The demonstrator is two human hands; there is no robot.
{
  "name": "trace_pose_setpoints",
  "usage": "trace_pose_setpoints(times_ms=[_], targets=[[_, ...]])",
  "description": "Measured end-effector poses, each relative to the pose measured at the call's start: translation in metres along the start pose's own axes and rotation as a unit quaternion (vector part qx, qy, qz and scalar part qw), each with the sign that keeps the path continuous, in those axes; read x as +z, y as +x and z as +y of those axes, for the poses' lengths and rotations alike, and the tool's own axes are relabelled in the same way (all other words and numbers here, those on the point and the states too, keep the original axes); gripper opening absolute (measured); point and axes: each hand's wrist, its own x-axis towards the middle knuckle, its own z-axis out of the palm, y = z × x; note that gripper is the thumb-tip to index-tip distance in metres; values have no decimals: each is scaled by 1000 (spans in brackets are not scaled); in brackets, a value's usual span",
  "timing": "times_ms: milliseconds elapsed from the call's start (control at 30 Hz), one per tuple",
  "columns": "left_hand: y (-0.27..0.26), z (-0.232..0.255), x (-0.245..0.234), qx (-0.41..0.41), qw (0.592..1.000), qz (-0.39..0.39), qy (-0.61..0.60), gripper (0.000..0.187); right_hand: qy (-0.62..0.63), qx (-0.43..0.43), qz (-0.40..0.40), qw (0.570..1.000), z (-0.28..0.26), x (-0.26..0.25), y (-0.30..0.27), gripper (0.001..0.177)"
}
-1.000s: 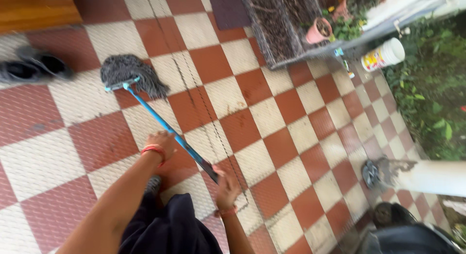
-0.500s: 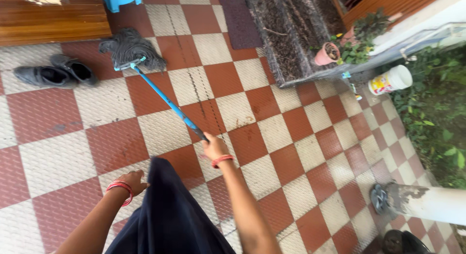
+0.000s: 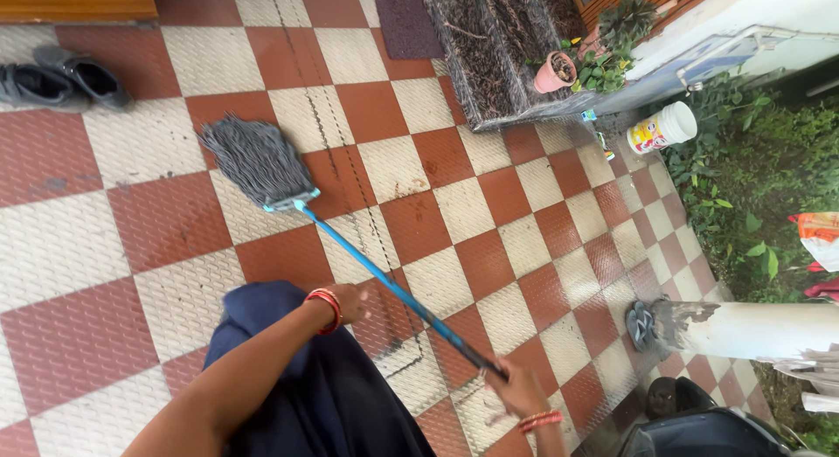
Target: The person mops a tiled floor in an entryway and porch area, moving a wet mop across the tiles to clean them and cleaning around several items like a blue stool and flower pots.
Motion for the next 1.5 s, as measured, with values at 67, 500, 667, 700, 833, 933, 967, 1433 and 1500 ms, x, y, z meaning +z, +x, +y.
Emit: trace_pose_setpoints(times_ms=[67,500,667,700,833,933,967,1433,1500], targets=[[4,7,16,35,997,40,-57,52,24,38,3,999,31,18,-3,35],[-17,-51,4,-90,988,40,-119,50,247,40,-35,968,-20,-22,41,41],[16,-73,-30,-70,989,39,-126,57,227,27,2,974,-56,-33,48,39],[23,-75,-39,-67,988,39,-136,58,217,15,4,976,-56,-39,50,38],[46,-80,-83,-23,993,65,-97,61,213,35,6,976,-52,-55,47,37],[55,-53,-120,26,996,75,-51,77,206,45,-12,977,-80,-68,48,39],[56,-36,-131,64,994,80,-41,84,200,38,-19,979,-97,-75,50,40],[94,89,-69,167,979,-66,96,38,157,31,-44,986,-147,-34,-10,36],[91,91,-47,156,976,-96,120,38,216,24,-43,975,-108,-10,-12,37]])
